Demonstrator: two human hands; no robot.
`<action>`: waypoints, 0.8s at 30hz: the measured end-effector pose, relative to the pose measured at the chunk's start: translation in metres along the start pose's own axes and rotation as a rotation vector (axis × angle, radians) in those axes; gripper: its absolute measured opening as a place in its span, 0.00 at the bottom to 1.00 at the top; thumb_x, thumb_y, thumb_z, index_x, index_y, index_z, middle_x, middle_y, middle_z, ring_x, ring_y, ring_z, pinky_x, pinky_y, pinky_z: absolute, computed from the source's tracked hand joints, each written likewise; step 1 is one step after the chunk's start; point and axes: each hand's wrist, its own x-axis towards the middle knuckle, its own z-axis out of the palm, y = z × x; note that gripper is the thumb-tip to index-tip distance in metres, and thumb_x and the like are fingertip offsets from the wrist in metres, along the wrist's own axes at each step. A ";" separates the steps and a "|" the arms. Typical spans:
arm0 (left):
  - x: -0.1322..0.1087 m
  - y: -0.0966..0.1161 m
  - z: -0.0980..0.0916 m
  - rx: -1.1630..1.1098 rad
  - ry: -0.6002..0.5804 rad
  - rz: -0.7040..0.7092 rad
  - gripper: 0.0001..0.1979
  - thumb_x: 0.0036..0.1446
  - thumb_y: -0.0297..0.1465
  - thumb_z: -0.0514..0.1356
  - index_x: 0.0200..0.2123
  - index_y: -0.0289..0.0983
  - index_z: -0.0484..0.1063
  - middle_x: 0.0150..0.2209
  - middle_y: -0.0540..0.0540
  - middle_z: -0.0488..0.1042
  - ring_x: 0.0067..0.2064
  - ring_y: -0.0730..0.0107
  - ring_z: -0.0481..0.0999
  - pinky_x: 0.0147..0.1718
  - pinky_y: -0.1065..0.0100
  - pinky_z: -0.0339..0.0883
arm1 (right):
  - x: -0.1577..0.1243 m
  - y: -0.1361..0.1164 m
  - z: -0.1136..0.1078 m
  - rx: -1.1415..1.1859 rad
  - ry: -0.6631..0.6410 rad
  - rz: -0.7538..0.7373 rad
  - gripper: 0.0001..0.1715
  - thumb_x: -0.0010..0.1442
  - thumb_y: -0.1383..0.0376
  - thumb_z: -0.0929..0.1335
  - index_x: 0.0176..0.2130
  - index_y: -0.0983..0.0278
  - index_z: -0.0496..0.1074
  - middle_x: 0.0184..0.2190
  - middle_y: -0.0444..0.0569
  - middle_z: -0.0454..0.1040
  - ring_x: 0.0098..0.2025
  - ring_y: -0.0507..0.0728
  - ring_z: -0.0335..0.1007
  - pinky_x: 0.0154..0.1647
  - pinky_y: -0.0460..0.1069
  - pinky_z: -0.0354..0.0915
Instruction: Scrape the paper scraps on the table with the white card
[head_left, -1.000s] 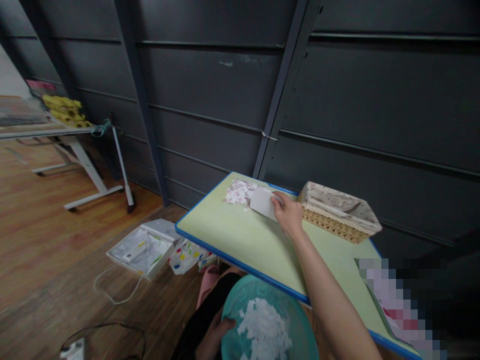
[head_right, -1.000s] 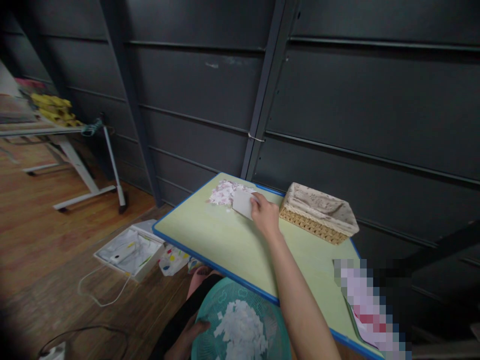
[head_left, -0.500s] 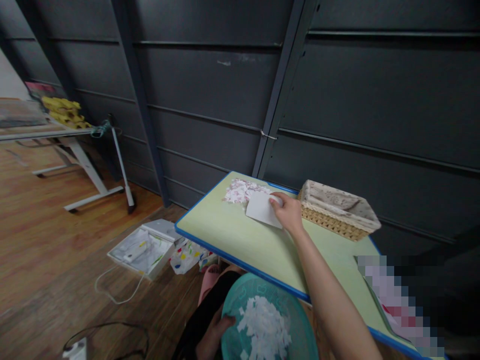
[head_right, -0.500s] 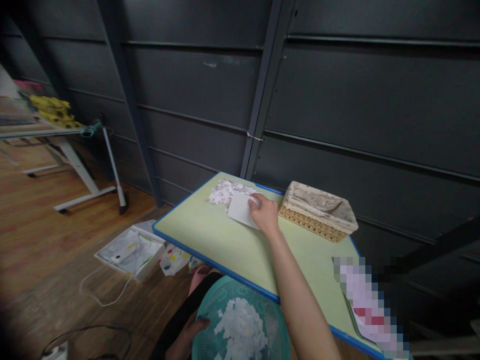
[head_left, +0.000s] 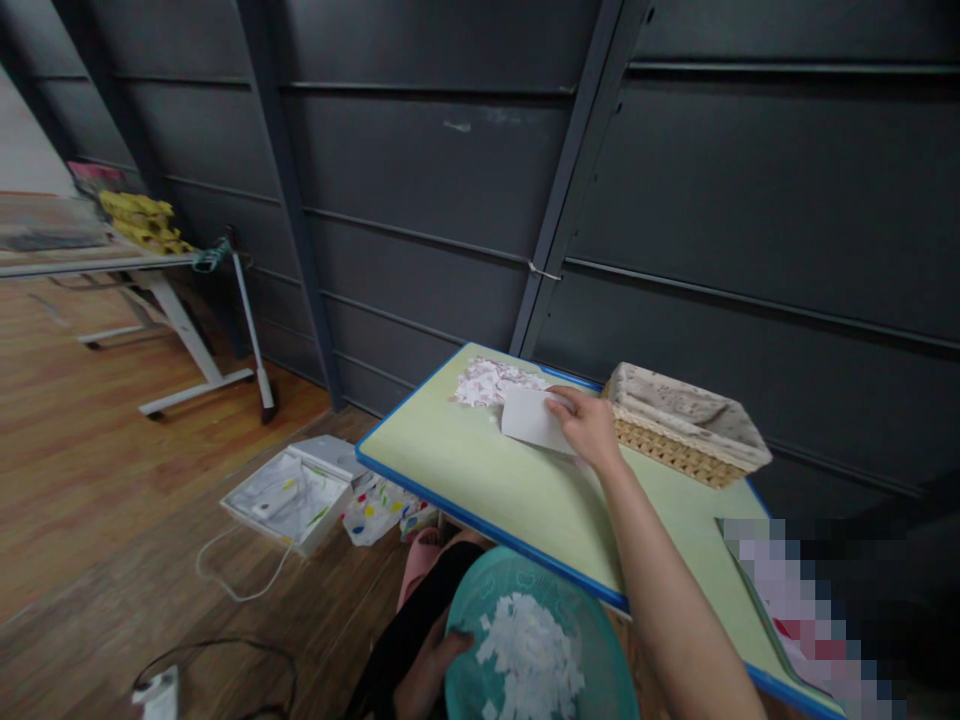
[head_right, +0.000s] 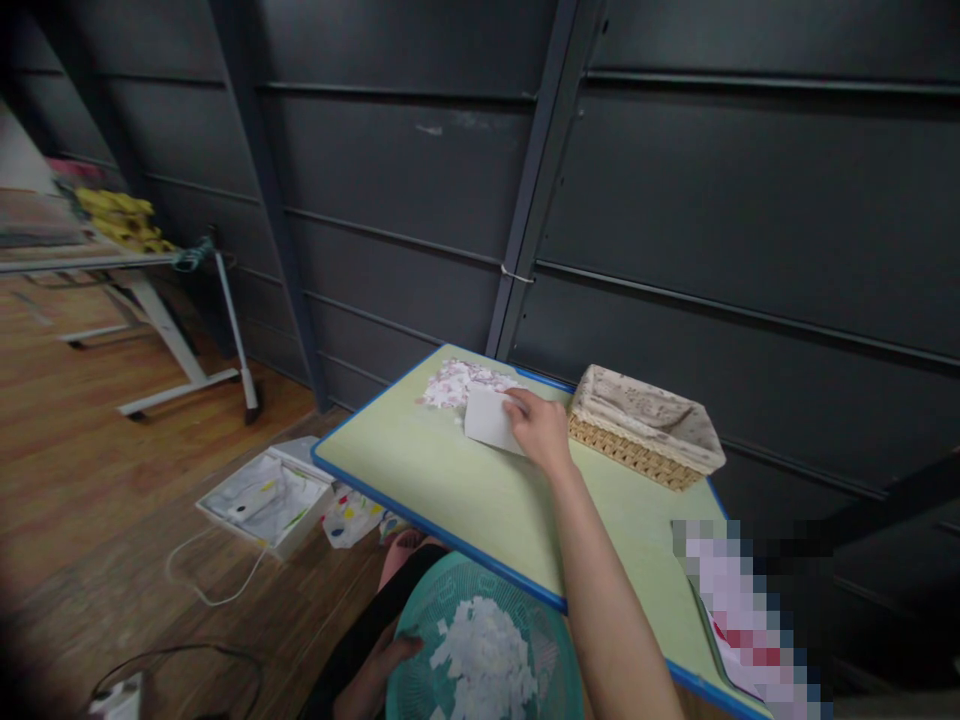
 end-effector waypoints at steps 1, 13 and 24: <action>0.000 0.000 0.000 0.004 -0.011 0.009 0.22 0.43 0.32 0.65 0.45 0.49 0.76 0.46 0.54 0.81 0.59 0.46 0.66 0.51 0.50 0.64 | 0.000 0.001 -0.001 -0.002 0.008 0.002 0.17 0.59 0.59 0.64 0.43 0.60 0.78 0.41 0.50 0.79 0.39 0.59 0.76 0.43 0.52 0.68; 0.001 -0.004 -0.003 0.046 -0.057 0.053 0.20 0.42 0.36 0.63 0.43 0.52 0.76 0.47 0.55 0.81 0.60 0.47 0.66 0.53 0.51 0.62 | -0.007 -0.009 0.018 -0.133 -0.006 -0.114 0.18 0.61 0.61 0.63 0.48 0.57 0.75 0.39 0.48 0.80 0.37 0.58 0.77 0.39 0.49 0.68; 0.000 0.000 0.000 0.023 -0.106 0.001 0.31 0.37 0.41 0.66 0.50 0.44 0.74 0.53 0.44 0.77 0.62 0.43 0.63 0.62 0.50 0.52 | -0.010 -0.012 0.012 -0.236 0.029 -0.170 0.18 0.62 0.60 0.62 0.47 0.59 0.76 0.37 0.50 0.80 0.31 0.57 0.77 0.32 0.48 0.66</action>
